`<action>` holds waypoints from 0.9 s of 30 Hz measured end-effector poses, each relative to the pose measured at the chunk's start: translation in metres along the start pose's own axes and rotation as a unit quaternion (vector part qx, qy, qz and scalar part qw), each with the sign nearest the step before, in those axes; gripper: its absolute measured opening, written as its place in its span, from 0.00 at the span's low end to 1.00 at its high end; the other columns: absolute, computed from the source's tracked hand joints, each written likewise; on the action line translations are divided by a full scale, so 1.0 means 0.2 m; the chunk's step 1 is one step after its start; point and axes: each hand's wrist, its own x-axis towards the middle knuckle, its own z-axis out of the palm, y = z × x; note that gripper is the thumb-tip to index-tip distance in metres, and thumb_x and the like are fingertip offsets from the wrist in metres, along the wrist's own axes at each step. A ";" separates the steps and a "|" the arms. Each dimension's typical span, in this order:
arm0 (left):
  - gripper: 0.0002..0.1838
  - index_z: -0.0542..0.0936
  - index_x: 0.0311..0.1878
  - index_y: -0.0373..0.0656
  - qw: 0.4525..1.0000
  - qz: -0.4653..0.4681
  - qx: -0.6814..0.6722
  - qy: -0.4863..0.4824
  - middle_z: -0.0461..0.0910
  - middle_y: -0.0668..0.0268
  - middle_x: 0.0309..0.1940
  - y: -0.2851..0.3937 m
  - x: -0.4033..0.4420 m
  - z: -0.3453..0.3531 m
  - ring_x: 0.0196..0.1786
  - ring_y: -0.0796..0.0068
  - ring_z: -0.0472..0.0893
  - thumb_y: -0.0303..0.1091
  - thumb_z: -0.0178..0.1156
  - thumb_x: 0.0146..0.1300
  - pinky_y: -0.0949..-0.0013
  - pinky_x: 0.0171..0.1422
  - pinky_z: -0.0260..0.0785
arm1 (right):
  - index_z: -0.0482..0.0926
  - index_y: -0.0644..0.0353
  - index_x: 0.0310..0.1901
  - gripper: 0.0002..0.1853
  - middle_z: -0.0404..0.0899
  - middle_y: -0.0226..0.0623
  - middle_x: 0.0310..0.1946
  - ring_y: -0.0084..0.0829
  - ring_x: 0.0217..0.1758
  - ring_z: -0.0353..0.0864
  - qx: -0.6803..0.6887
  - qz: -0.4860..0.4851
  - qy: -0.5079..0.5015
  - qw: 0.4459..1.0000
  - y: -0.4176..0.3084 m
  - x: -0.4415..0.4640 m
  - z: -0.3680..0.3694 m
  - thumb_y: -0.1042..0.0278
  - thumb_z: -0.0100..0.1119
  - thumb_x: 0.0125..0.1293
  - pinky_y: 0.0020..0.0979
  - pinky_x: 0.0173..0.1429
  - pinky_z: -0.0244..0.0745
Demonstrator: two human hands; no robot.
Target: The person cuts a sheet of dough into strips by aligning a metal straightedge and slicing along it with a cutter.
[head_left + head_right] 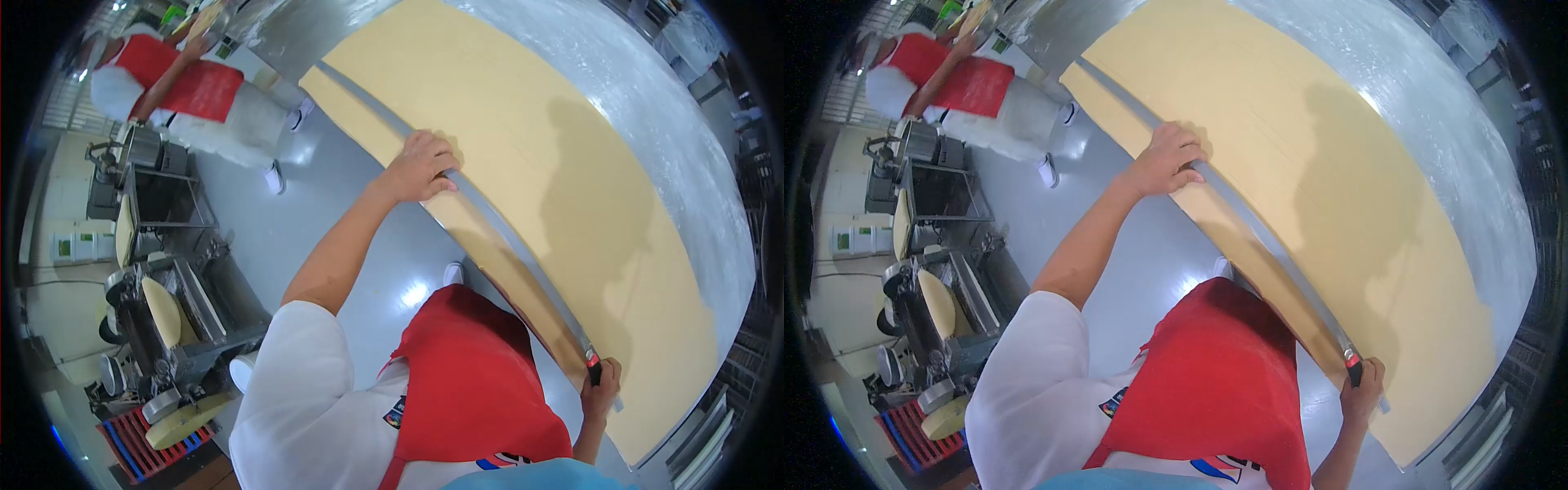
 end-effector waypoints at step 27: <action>0.21 0.79 0.48 0.48 0.997 0.048 -0.041 0.053 0.74 0.62 0.48 0.00 -0.07 0.01 0.56 0.53 0.72 0.51 0.71 0.61 0.49 0.66 0.61 | 0.73 0.63 0.49 0.22 0.77 0.51 0.49 0.58 0.50 0.81 -0.021 -0.034 0.036 0.999 -0.02 -0.01 0.01 0.86 0.63 0.50 0.53 0.51 0.77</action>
